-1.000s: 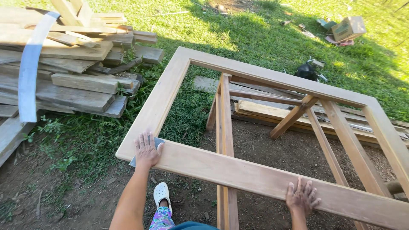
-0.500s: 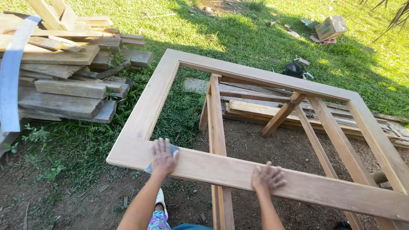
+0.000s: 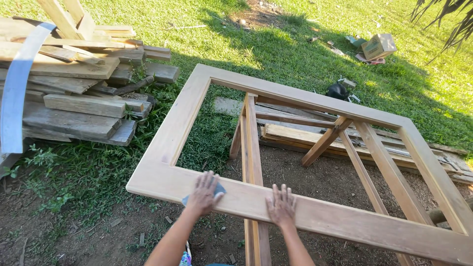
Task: Sanding a wooden furniture frame using a piece of sandpaper in an outdoor workshop environment.
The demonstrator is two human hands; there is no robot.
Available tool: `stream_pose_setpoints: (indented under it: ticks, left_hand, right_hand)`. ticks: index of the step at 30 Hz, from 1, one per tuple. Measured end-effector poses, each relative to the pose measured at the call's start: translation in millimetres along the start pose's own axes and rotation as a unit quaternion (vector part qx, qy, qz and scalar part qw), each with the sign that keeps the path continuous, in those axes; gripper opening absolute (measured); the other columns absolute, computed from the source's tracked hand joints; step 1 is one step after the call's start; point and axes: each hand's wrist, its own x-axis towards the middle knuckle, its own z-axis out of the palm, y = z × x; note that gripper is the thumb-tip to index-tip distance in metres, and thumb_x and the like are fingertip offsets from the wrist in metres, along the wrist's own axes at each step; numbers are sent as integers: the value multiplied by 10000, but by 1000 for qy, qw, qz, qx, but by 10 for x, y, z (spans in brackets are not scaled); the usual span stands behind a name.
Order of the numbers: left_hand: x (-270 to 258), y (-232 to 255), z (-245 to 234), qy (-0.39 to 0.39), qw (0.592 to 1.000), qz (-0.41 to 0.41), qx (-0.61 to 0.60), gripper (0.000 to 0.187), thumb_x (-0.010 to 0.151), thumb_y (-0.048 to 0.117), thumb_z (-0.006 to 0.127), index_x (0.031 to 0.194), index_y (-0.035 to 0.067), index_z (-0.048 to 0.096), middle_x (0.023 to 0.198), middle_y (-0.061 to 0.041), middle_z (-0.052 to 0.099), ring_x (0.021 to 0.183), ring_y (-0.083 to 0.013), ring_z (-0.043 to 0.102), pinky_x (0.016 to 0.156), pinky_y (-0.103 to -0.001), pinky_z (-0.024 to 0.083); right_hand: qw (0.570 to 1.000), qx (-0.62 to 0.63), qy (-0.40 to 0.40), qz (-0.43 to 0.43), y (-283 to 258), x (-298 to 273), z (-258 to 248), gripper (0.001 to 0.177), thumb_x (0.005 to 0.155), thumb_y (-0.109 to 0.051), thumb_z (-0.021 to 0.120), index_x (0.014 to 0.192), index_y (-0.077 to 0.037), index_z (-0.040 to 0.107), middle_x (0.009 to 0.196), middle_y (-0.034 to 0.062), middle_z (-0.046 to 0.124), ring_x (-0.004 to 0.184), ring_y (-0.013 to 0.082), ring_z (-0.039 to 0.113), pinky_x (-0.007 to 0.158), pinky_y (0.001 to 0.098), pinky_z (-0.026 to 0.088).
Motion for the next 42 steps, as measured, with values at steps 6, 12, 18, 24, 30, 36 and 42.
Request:
stream_pose_setpoints:
  ticks: [6,12,18,24,30,36,42]
  left_hand:
    - [-295,-1058,-267,-14,982,-181,60,822,1015,653,230,1640,141,81,1711,-120,63,1576,-294,70,1274,-470,44]
    - [-551,-2166,-200,58,953,-292,45,827,984,671,243,1608,157,66,1708,-122,9,1552,-322,14,1228,-491,33]
    - [-533,-2255,-47,169,898,-400,-63,935,973,687,336,1630,48,151,1682,-245,97,1553,-437,53,1236,-547,53]
    - [-284,-1925,220,148,924,-350,42,897,997,656,233,1606,4,139,1674,-258,75,1552,-441,16,1226,-551,-15]
    - [172,-729,442,85,958,-269,57,902,1016,631,212,1611,-23,31,1669,-281,6,1546,-435,-21,1229,-543,-29]
    - [382,571,242,-2,979,-204,-15,838,1036,595,152,1603,1,-16,1690,-236,-76,1555,-375,-91,1238,-499,-58]
    - [667,368,688,102,944,-184,-254,770,1062,543,159,1627,25,95,1705,-202,37,1584,-356,-53,1254,-505,-84]
  right_hand:
    - [994,-32,57,85,1123,58,224,774,1005,-699,165,1642,-292,-3,1710,78,-144,1555,291,-120,1226,588,-75]
    - [980,-33,103,168,1866,83,454,814,908,-781,185,1619,-435,-7,1712,17,-57,1559,313,-15,1233,570,-34]
    - [973,-38,105,201,1819,159,485,826,901,-774,209,1618,-422,-1,1715,14,-32,1554,311,5,1222,596,-17]
    - [972,-29,101,210,1777,172,459,817,924,-759,207,1625,-396,-7,1718,20,-34,1561,315,8,1220,613,-31]
    - [962,-1,103,255,1652,308,471,851,955,-739,212,1644,-287,-1,1716,91,-111,1545,343,-48,1203,644,-24]
    - [927,312,81,194,548,282,-53,806,1017,-662,301,1677,-232,130,1734,117,12,1603,309,-19,1278,610,-2]
    - [750,649,85,-92,-848,378,-23,708,1046,-501,243,1619,-116,85,1725,64,-136,1578,188,-168,1269,487,-54]
